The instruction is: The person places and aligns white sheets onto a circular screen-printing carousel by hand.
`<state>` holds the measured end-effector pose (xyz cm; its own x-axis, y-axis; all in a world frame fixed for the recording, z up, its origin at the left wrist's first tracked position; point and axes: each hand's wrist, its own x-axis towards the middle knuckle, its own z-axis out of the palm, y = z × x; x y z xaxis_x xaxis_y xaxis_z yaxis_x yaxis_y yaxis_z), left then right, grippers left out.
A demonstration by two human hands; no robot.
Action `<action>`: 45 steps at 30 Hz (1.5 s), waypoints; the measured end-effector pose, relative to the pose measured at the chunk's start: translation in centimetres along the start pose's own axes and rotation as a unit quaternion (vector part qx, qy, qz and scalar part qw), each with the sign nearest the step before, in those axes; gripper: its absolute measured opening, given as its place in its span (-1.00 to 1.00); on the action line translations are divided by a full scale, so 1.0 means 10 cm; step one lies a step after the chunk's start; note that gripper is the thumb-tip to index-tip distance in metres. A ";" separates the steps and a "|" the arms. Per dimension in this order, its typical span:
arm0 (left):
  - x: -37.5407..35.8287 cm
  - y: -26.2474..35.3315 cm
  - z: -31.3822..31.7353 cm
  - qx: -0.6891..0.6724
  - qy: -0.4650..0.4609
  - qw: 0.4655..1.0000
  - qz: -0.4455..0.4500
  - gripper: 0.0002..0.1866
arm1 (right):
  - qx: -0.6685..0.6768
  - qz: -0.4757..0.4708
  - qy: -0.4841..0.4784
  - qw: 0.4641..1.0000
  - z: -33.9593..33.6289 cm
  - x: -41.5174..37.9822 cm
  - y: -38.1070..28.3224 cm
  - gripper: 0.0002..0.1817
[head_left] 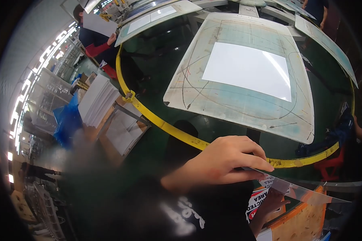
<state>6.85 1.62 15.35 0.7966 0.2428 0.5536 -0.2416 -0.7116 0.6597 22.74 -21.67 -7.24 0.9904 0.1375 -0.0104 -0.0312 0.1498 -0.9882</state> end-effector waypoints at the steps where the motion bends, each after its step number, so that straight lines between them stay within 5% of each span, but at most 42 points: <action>1: -0.01 -0.01 0.01 -0.001 0.002 1.000 0.000 -0.77 | 0.041 0.048 0.017 0.998 -0.01 0.01 0.00 -0.77; 9: -0.03 -0.06 0.04 0.003 0.005 1.000 -0.017 -0.76 | 0.353 0.145 -0.108 0.918 -0.25 0.06 0.17 -0.40; 15: -0.02 -0.06 0.04 0.014 -0.001 0.999 -0.032 -0.77 | 0.296 0.231 0.093 0.922 -0.01 0.06 -0.02 -0.25; 42: -0.07 -0.17 0.06 0.005 -0.002 0.999 -0.031 -0.74 | 0.272 0.240 0.051 0.930 0.00 0.02 -0.06 -0.40; 44: -0.08 -0.18 0.07 -0.005 0.003 0.999 -0.032 -0.74 | 0.614 0.271 -0.125 0.731 -0.52 0.18 0.62 -0.39; 45: -0.08 -0.18 0.06 -0.001 0.001 0.999 -0.032 -0.74 | 0.616 0.274 -0.125 0.728 -0.53 0.19 0.64 -0.38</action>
<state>7.03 2.29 13.40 0.8091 0.2887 0.5119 -0.1915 -0.6939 0.6941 25.17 -25.68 -14.38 0.7333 0.6578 -0.1719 -0.6617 0.7486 0.0420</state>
